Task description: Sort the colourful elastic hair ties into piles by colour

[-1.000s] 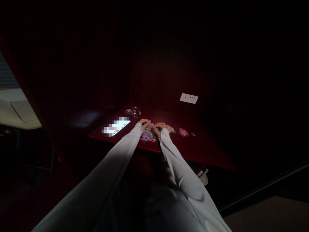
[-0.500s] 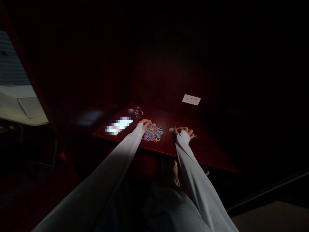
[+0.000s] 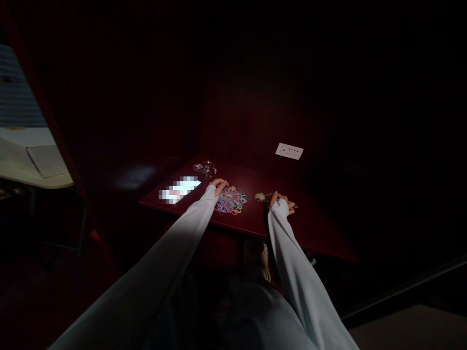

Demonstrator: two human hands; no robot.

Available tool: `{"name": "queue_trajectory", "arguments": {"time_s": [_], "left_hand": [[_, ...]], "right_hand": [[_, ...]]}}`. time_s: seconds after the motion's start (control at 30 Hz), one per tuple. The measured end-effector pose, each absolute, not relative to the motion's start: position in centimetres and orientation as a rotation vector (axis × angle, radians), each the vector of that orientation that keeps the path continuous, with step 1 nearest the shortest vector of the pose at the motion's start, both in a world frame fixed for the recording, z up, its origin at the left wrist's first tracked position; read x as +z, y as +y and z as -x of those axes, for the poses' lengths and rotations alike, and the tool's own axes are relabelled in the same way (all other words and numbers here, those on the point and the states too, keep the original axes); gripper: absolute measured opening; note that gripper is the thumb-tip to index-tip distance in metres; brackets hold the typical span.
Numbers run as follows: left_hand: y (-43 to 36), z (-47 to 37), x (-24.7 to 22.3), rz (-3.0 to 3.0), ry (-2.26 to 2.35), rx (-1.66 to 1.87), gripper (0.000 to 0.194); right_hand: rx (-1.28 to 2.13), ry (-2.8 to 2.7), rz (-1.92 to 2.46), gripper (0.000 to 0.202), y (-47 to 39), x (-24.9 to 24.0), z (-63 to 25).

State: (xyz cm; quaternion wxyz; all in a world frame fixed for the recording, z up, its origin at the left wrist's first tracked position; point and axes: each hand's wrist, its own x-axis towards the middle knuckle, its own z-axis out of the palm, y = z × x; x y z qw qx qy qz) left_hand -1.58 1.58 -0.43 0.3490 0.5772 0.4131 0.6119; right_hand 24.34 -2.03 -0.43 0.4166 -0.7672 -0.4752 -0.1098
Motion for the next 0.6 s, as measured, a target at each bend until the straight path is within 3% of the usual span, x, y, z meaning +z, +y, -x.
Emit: {"name": "queue_trajectory", "arguments": {"time_s": [0.1, 0.33, 0.6], "left_hand": [[1.5, 1.7, -0.2, -1.533, 1.182, 1.596, 0.017], [1.5, 1.2, -0.3, -1.501, 1.404, 1.645, 0.015], [1.8, 1.3, -1.1, -1.593, 1.396, 1.621, 0.033]], "right_hand": [[-0.143, -1.142, 1.901, 0.048, -2.5, -0.1, -24.0], [-0.189, -1.198, 1.855, 0.046, -2.8, 0.3, -23.1], [-0.150, -1.270, 1.836, 0.048, -2.7, 0.6, -22.8]]}}
